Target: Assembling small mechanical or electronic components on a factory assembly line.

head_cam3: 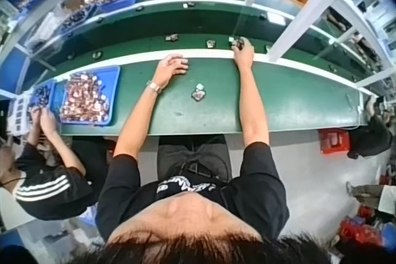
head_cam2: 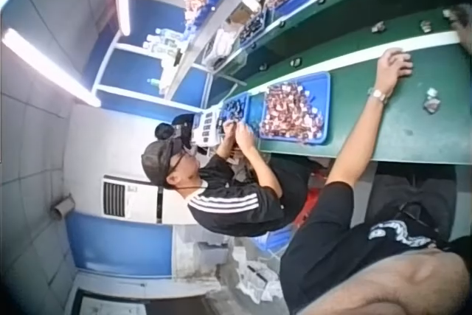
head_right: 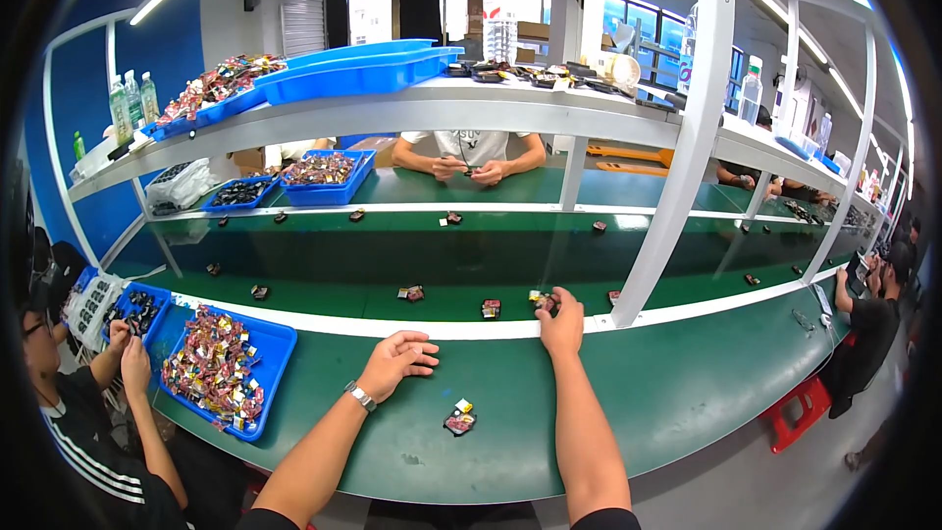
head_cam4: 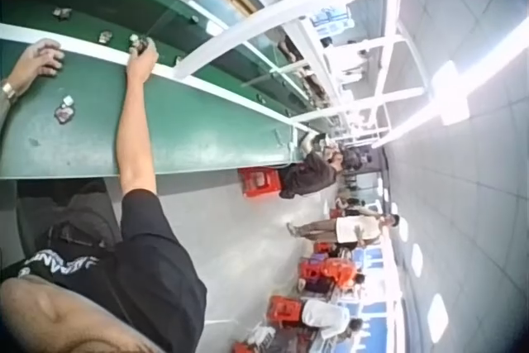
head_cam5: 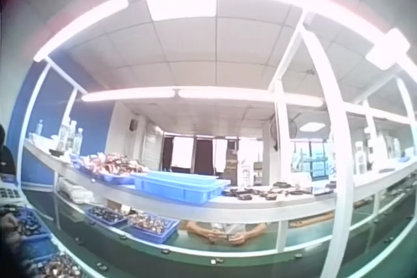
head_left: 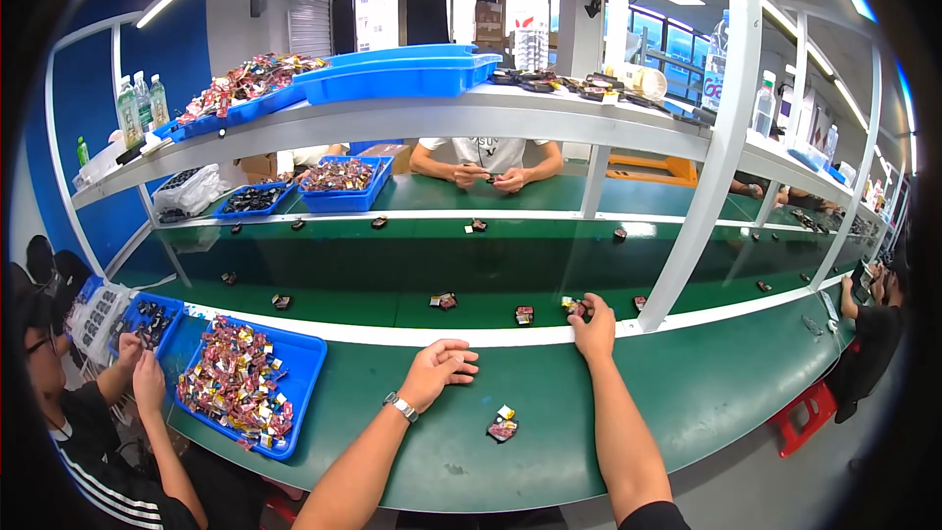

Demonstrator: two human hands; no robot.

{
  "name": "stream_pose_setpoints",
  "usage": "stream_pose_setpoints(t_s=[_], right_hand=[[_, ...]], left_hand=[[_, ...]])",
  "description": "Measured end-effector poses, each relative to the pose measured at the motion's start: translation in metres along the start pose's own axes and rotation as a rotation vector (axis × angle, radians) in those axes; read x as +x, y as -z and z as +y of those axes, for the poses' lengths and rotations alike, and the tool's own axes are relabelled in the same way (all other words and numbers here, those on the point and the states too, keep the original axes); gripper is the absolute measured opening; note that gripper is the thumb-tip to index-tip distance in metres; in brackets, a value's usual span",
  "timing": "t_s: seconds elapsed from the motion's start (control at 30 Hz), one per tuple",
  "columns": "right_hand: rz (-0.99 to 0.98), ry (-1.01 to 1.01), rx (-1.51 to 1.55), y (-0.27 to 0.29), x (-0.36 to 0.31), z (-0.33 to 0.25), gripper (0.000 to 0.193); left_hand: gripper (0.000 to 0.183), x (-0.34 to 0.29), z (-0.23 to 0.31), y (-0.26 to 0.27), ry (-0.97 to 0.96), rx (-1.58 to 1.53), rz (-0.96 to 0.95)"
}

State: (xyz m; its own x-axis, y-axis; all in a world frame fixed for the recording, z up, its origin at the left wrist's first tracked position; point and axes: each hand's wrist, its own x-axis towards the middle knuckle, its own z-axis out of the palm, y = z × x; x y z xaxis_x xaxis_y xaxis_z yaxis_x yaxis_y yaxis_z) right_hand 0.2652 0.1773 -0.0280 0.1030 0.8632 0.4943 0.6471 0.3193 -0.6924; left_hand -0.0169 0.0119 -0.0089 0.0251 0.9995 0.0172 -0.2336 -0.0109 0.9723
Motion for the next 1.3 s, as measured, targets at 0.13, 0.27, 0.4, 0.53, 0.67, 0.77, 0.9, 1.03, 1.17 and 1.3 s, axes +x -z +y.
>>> stream_pose_setpoints(t_s=[0.13,0.27,0.4,0.53,0.67,0.77,0.9,1.03,1.17,1.3], right_hand=[[-0.311,0.118,0.350,0.004,-0.053,-0.055,0.060],[-0.605,0.371,0.475,0.012,-0.080,-0.114,0.063],[-0.723,0.461,0.426,0.018,-0.087,-0.127,0.066],[-0.750,0.485,0.391,0.017,-0.086,-0.125,0.061],[-0.565,0.641,0.380,0.012,-0.088,-0.123,0.044],[-0.453,0.608,0.305,0.006,-0.093,-0.122,0.031],[-0.400,0.605,0.246,0.002,-0.099,-0.130,0.022],[-0.304,0.757,0.152,-0.007,-0.096,-0.128,0.021],[-0.354,0.789,0.177,-0.007,-0.092,-0.128,0.018],[-0.411,0.780,0.226,-0.002,-0.090,-0.129,0.018]], left_hand=[[0.030,-0.003,0.002,0.001,0.033,0.035,0.022],[0.035,-0.003,0.001,0.012,0.072,-0.059,-0.114],[0.039,-0.001,-0.005,0.016,0.097,-0.100,-0.212],[0.035,0.001,-0.007,0.017,0.107,-0.033,-0.231],[0.037,-0.002,0.001,0.006,0.084,-0.076,-0.157],[0.038,-0.002,-0.001,0.005,0.068,-0.090,-0.124],[0.034,-0.004,0.001,0.002,0.062,-0.058,-0.064],[0.028,-0.004,0.000,-0.002,0.067,-0.066,-0.059],[0.027,-0.004,0.000,-0.003,0.088,-0.043,-0.064],[0.027,-0.004,-0.002,-0.004,0.054,-0.001,-0.072]])
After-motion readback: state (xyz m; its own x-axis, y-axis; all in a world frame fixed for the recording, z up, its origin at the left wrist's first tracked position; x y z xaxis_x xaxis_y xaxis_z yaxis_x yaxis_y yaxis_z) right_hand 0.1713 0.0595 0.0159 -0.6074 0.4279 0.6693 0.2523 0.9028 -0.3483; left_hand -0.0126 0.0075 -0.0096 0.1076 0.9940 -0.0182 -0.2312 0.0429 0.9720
